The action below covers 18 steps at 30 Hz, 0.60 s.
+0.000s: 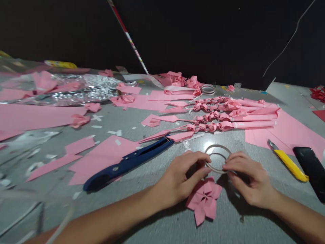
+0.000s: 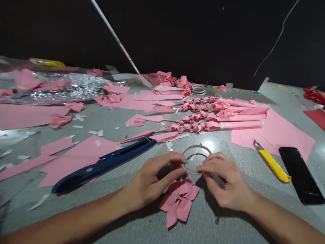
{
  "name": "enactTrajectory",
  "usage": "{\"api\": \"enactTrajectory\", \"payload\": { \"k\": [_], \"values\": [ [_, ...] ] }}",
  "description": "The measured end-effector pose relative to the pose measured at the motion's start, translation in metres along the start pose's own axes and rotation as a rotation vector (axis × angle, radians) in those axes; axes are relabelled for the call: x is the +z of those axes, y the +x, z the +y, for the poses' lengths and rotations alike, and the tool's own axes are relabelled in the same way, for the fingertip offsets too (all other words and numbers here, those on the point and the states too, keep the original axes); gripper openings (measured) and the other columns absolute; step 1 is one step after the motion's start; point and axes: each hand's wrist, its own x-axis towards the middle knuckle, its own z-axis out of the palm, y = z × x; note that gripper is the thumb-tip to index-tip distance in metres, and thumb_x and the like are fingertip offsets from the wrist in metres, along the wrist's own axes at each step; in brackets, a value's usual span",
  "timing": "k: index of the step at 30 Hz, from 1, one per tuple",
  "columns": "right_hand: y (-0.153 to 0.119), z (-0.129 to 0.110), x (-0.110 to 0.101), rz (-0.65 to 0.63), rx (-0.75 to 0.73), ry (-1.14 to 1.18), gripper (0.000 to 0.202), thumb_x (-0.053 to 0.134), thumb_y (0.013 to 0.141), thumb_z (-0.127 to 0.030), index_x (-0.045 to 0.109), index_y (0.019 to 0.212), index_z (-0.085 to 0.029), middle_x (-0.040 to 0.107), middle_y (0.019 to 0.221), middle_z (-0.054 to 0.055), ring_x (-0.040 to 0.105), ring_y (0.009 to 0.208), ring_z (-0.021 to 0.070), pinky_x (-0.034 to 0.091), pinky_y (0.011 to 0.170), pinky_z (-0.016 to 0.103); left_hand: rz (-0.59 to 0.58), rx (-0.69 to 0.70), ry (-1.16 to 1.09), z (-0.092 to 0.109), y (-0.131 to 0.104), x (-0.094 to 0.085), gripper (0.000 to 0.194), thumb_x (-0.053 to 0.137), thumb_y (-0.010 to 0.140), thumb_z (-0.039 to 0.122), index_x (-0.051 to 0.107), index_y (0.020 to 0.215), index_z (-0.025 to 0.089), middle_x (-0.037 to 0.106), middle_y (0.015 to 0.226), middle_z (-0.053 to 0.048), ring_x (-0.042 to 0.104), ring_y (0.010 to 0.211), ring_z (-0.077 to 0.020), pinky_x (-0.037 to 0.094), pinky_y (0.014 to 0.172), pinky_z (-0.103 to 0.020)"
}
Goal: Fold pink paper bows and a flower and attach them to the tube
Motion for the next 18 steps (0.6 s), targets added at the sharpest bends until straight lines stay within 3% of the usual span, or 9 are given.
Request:
{"api": "enactTrajectory", "payload": {
  "k": [4,10,14,18],
  "values": [
    [-0.0008,-0.0002,-0.0010,-0.010,0.026,0.031,0.032,0.060,0.099,-0.007,0.075,0.121,-0.025,0.079,0.098,0.006,0.073,0.098,0.0225,0.063,0.082,0.039,-0.013,0.013,0.025,-0.0002,0.0001,-0.0019,0.026,0.050,0.109,0.021,0.075,0.116,0.022,0.078,0.089,-0.001,0.070,0.080,-0.0166,0.053,0.073,-0.028],
    [-0.0046,0.0038,0.0003,-0.001,0.143,0.129,0.028,0.062,0.101,-0.013,0.077,0.121,-0.027,0.079,0.105,0.007,0.075,0.099,0.0212,0.064,0.084,0.038,-0.006,0.044,0.029,-0.0013,0.0002,-0.0004,0.027,0.054,0.107,0.020,0.073,0.125,0.023,0.082,0.104,-0.003,0.072,0.090,-0.0181,0.053,0.081,-0.032],
    [-0.0075,0.0050,0.0032,-0.013,0.158,0.175,0.030,0.060,0.102,-0.013,0.078,0.122,-0.027,0.078,0.106,0.007,0.074,0.098,0.0204,0.063,0.083,0.038,-0.011,0.053,0.010,-0.0019,0.0010,0.0023,0.018,0.061,0.105,0.028,0.073,0.117,0.022,0.079,0.094,-0.001,0.068,0.081,-0.0173,0.050,0.078,-0.032],
    [-0.0066,0.0048,0.0039,-0.012,0.145,0.144,0.029,0.062,0.103,-0.015,0.076,0.123,-0.029,0.080,0.107,0.006,0.072,0.106,0.0231,0.061,0.090,0.043,-0.036,-0.058,-0.055,0.0008,0.0038,0.0003,0.018,0.066,0.102,0.037,0.071,0.101,0.020,0.072,0.083,0.001,0.063,0.074,-0.0161,0.046,0.072,-0.029]
  ]
}}
